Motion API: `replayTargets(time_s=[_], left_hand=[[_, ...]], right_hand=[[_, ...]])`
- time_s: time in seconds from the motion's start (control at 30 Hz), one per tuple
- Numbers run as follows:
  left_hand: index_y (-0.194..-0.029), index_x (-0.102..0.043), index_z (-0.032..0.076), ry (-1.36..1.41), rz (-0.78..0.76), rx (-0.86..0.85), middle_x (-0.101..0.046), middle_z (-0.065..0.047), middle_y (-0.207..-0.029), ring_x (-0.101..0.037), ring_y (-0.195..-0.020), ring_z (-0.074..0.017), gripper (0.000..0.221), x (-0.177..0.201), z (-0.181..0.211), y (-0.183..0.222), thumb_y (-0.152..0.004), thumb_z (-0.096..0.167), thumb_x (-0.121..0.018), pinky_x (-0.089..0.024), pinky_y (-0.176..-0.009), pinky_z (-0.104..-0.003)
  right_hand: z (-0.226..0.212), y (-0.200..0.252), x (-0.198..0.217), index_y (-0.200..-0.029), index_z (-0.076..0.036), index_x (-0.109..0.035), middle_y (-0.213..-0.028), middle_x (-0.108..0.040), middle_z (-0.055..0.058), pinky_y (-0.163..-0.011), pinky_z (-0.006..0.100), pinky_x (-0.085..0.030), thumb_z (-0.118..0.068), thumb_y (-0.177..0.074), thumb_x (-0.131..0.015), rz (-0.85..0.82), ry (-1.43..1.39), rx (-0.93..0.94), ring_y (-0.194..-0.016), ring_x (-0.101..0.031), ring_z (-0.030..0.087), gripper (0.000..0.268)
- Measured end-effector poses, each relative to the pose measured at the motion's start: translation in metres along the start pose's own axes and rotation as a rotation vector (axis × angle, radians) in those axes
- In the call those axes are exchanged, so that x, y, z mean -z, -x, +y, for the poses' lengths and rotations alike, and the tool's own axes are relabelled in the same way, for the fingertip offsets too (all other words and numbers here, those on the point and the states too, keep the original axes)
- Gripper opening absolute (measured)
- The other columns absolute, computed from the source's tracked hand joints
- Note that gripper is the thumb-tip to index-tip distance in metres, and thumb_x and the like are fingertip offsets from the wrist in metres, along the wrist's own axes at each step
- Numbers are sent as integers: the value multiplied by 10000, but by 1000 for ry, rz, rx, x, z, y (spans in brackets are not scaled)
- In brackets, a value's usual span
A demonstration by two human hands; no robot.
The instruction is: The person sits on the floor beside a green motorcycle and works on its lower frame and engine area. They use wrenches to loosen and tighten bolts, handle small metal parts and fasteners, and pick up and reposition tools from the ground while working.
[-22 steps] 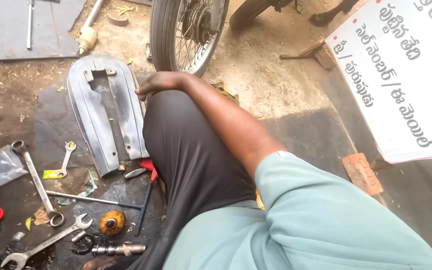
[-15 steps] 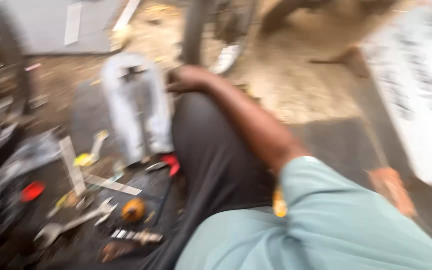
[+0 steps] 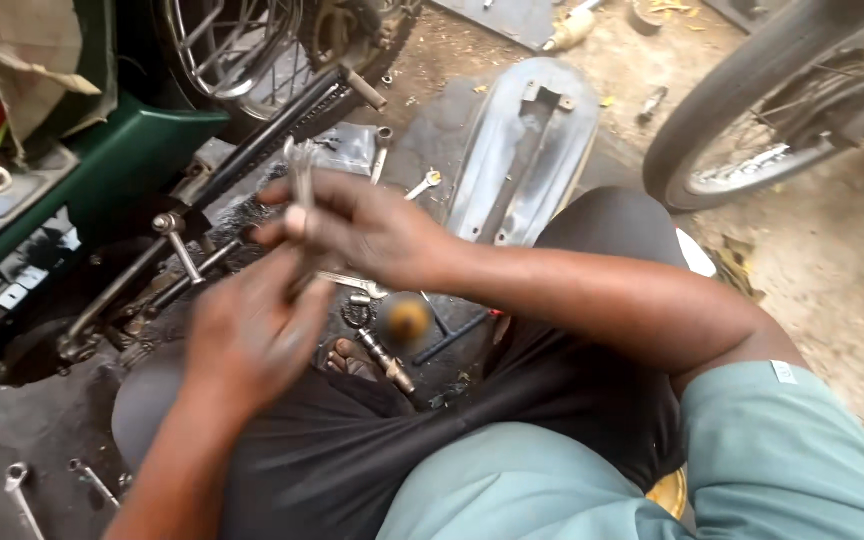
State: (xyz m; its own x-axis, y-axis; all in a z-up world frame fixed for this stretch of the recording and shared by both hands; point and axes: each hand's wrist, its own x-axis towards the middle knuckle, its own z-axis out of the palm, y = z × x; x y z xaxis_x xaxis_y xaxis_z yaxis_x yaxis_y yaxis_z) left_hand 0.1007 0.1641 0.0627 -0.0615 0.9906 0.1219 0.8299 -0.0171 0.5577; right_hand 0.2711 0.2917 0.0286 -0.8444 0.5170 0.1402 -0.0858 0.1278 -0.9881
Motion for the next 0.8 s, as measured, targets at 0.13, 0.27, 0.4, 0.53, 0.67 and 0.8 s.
replayTargets(time_s=[0.13, 0.27, 0.4, 0.53, 0.67, 0.8], left_hand=[[-1085, -725, 103, -41, -286, 32, -727, -140, -989, -711, -857, -341, 306, -28, 0, -75, -956, 379, -700, -550, -758, -486], [-1153, -699, 64, -302, -335, 52, -692, -172, -1190, -635, -1145, -376, 456, -61, -40, -121, -931, 459, -740, -509, -967, -522], [-1355, -549, -17, -449, -139, -76, -419, -275, -1522, -377, -1418, -445, 741, -98, -82, -153, -805, 404, -813, -336, -1105, -601], [-1476, -354, -72, -424, -108, -1, -283, -324, -1567, -280, -1438, -482, 1011, -112, -87, -164, -754, 428, -855, -219, -1120, -635], [-1540, -284, -56, -355, -193, 90, -286, -314, -1591, -310, -1440, -476, 1054, -126, -104, -175, -788, 434, -838, -256, -1146, -616], [-1542, -273, -59, -431, -185, 75, -304, -319, -1584, -323, -1449, -474, 1053, -144, -135, -183, -818, 467, -828, -263, -1155, -615]], right_hand=[[61, -38, 69, -1280, 37, -599, -884, -782, 50, -747, 345, -679, -339, -1071, -576, 261, -150, -287, -843, -790, 199, 431], [115, -61, 185, -1355, -129, -604, -726, -574, -34, -491, 335, -581, -361, -993, -577, 520, 250, -545, -585, -612, 135, 431], [215, -56, 271, -1212, -108, -729, -753, -588, 25, -491, 304, -506, -492, -1047, -495, 669, 319, -686, -587, -566, 124, 479], [279, -44, 300, -1186, -115, -743, -796, -623, 11, -476, 313, -458, -407, -999, -536, 618, 199, -692, -580, -571, 121, 404], [280, -62, 296, -1189, -113, -758, -794, -583, -29, -518, 298, -454, -408, -1030, -538, 612, 107, -662, -592, -506, 100, 401], [256, -83, 278, -1181, -131, -740, -697, -452, -21, -515, 293, -444, -452, -1063, -425, 568, -109, -665, -563, -407, 109, 465]])
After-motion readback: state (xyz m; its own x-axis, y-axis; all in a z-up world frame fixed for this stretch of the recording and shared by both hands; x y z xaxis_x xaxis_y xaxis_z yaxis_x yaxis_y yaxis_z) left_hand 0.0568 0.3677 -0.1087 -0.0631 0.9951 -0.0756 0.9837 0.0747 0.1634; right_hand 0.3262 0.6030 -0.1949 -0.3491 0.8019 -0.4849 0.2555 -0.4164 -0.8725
